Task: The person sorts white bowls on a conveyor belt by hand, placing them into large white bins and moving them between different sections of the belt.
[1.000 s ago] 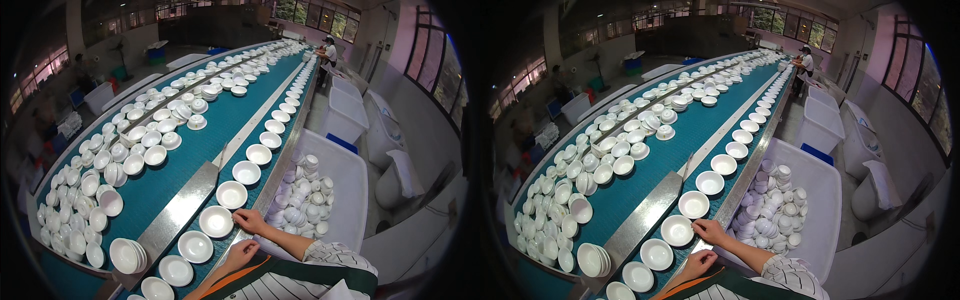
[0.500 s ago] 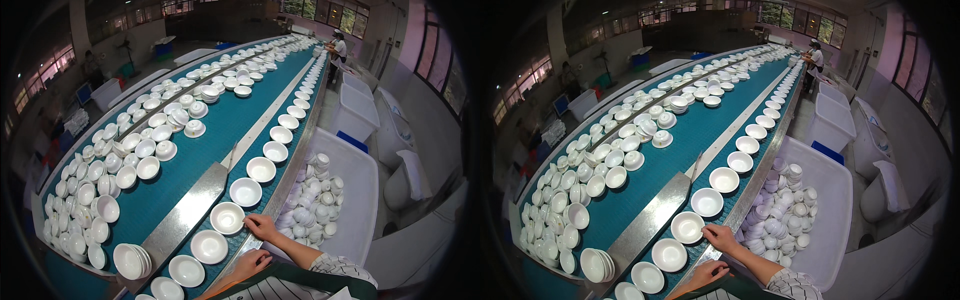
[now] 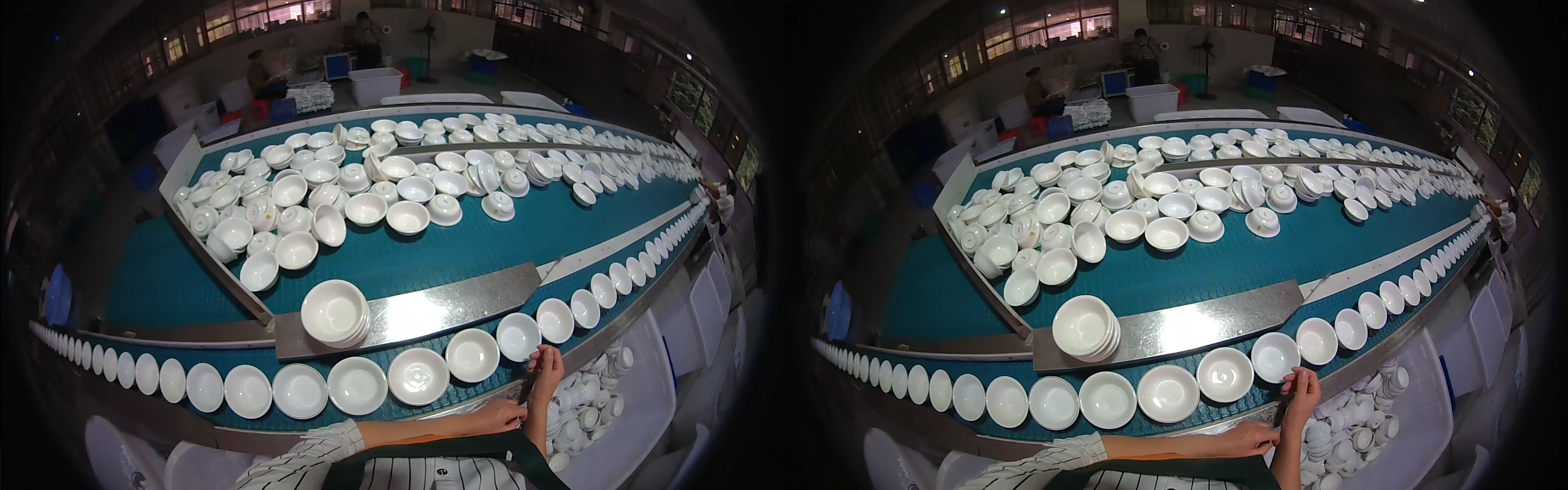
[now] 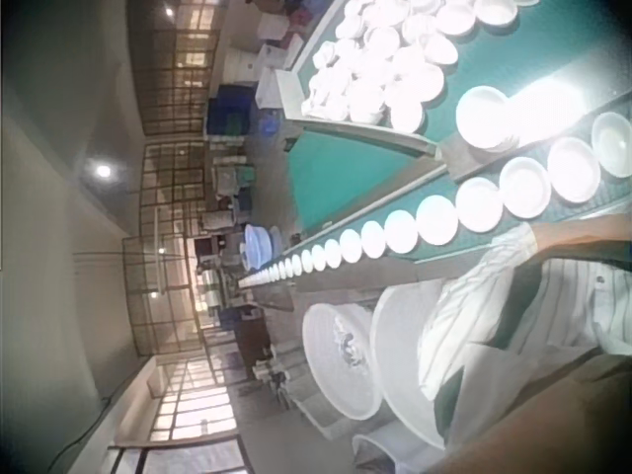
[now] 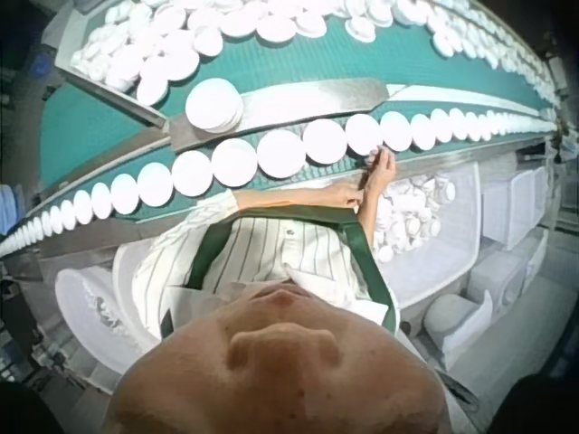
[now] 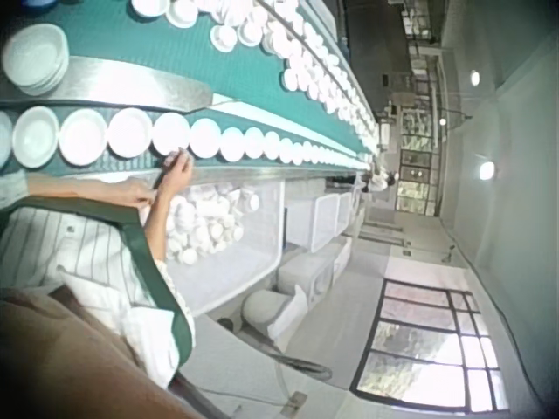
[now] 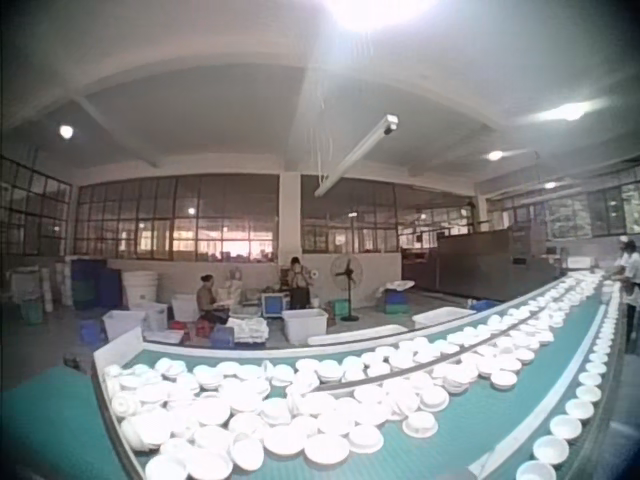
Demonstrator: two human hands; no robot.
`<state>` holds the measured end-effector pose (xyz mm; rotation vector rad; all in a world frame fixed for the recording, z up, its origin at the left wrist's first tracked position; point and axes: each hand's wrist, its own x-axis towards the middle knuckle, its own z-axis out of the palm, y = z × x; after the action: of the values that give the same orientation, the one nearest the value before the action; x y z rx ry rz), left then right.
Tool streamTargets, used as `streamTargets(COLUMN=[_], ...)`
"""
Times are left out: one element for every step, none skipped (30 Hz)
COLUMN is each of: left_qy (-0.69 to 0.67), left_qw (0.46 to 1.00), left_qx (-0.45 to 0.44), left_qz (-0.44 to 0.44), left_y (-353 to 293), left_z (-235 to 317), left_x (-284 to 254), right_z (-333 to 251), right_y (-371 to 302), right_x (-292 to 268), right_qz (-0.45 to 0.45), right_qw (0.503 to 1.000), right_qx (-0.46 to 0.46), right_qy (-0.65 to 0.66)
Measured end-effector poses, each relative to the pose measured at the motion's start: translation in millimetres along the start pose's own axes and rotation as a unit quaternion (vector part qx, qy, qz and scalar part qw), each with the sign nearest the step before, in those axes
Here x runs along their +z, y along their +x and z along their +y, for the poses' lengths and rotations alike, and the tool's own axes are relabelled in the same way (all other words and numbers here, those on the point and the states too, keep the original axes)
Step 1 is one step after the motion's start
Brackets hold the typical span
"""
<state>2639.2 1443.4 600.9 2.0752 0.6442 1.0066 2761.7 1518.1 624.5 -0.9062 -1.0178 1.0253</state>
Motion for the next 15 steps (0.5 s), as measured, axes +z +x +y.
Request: streamTargets(left_qy=[0.012,0.022,0.002,-0.017,-0.029,0.025,0.045,0.046,0.04,0.036,0.034,0.031,0.025,0.02,0.016], left_qw=[1.0,0.999,1.0,0.999,0.999,0.998,0.997,0.997,0.997,0.997,0.997,0.997,0.997,0.997,0.997], left_qx=[-0.001,0.0,-0.008,-0.014,-0.018,-0.027,-0.036,-0.038,-0.044,-0.048,-0.056,-0.06,-0.065,-0.063,-0.071], left_qz=[-0.016,-0.028,-0.024,-0.025,-0.032,-0.054,-0.057,-0.054,-0.053,-0.049,-0.041,-0.04,-0.036,-0.035,-0.03], left_y=[6.4,13.2,17.3,19.8,23.5,30.9,33.8,38.4,42.3,46.6,50.0,54.2,61.6,69.6,71.3], left_z=[-1.8,-6.7,-10.9,-18.0,-24.6,-19.2,-15.6,-16.3,-17.4,-19.4,-21.2,-20.7,-20.5,-18.4,-18.4], left_x=[0.7,5.2,10.8,18.3,20.5,26.0,26.7,23.5,23.0,21.5,19.9,18.1,20.0,20.7,18.4], right_z=[-6.9,-23.9,-40.6,-52.9,-63.9,-75.4,-87.0,-96.7,-95.9,-103.5,-113.2,-120.4,-113.9,-108.5,-101.1], right_y=[-1.0,-0.7,1.1,4.6,7.6,9.2,10.2,9.4,9.3,6.0,-0.6,-8.3,-18.7,-25.8,-29.5], right_x=[5.8,14.4,25.3,34.0,43.8,50.5,57.8,67.0,74.0,83.2,96.4,105.2,105.8,105.5,106.5], right_qz=[-0.031,-0.13,-0.218,-0.27,-0.317,-0.365,-0.412,-0.451,-0.505,-0.554,-0.621,-0.676,-0.72,-0.762,-0.806], right_qw=[0.999,0.991,0.971,0.952,0.932,0.911,0.887,0.86,0.83,0.795,0.737,0.688,0.65,0.61,0.564], right_qx=[0.012,0.027,0.06,0.085,0.103,0.109,0.115,0.12,0.098,0.12,0.115,0.138,0.156,0.132,0.108], right_qy=[0.018,-0.029,-0.076,-0.114,-0.146,-0.161,-0.176,-0.207,-0.216,-0.216,-0.241,-0.226,-0.187,-0.172,-0.148])
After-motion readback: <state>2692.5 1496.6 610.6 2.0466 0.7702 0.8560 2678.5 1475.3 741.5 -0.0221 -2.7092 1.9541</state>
